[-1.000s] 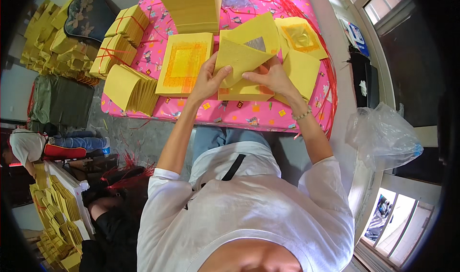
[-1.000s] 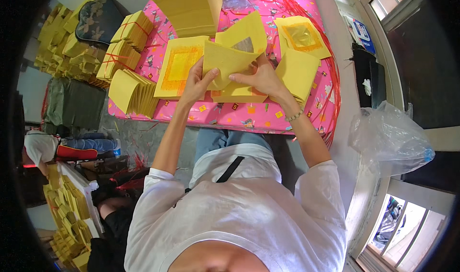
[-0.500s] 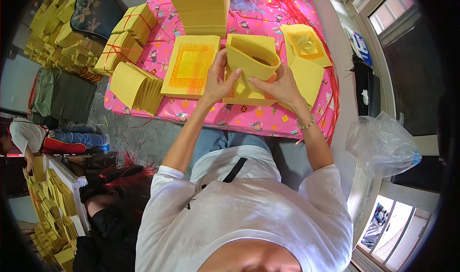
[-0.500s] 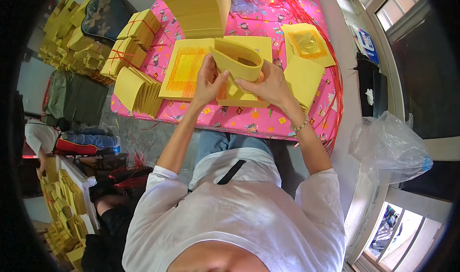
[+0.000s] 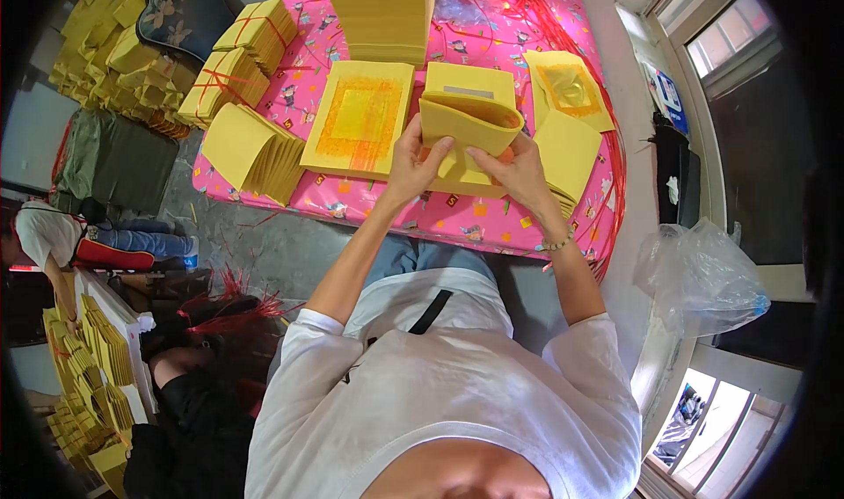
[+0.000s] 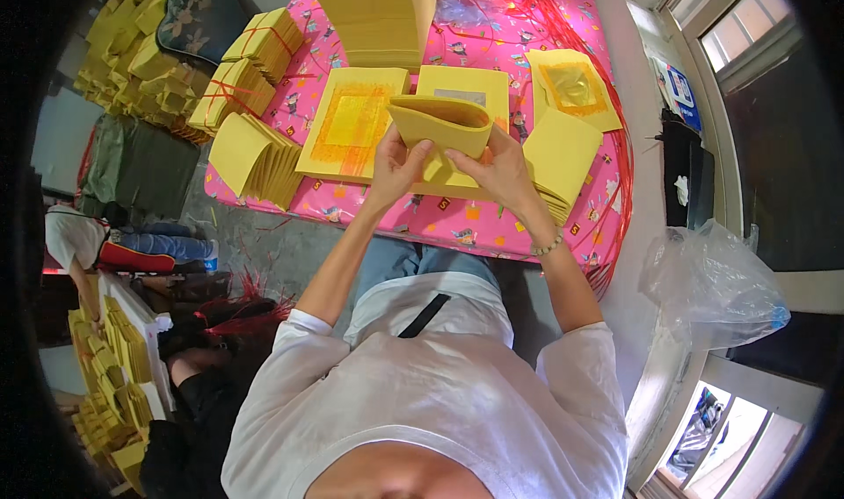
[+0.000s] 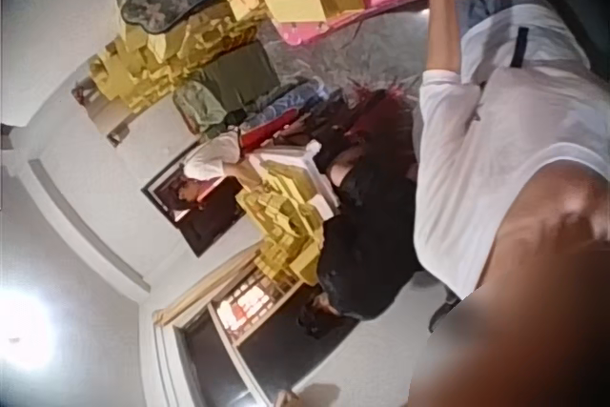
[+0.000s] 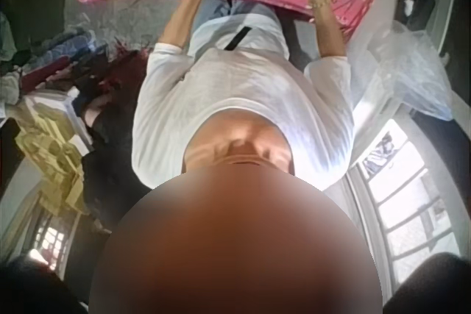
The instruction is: Counting yellow paper sheets into stacks and tying them with red string.
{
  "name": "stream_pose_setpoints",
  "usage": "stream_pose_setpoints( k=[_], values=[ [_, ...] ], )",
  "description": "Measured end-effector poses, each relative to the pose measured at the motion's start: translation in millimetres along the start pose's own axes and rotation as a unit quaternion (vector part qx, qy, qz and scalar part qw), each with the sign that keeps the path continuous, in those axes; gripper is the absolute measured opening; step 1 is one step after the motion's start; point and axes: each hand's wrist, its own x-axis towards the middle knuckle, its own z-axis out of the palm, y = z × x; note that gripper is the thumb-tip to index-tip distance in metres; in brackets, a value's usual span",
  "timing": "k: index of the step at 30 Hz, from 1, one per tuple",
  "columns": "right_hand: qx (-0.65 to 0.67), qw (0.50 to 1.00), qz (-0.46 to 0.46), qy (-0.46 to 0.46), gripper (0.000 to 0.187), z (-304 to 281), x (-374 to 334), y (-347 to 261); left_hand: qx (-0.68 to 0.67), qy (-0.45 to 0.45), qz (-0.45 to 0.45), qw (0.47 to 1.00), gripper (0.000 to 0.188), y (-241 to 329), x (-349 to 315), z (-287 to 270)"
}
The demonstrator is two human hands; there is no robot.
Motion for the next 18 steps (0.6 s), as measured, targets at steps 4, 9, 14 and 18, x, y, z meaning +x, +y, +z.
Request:
stream_pose_setpoints(
  k=[4, 9, 14, 18],
  values=[
    [-0.008, 1.000, 0.010, -0.010, 0.043, -1, 1, 0, -0.001, -0.017, 0.003, 1.000, 0.032, 8, 8, 0],
    [0.012, 1.000, 0.015, 0.001, 0.043, 0, 5, 8, -0.003, -0.019, -0.019, 1.000, 0.038, 6, 12, 6],
    [0.061, 0.997, 0.032, 0.019, 0.042, -4, 18, -5, 0.015, -0.041, -0.060, 0.997, 0.038, 19, 34, -1],
    [0.200, 0.978, 0.056, 0.018, 0.036, -6, 29, 3, -0.020, -0.055, -0.249, 0.967, 0.035, 41, 52, 6]
  ],
)
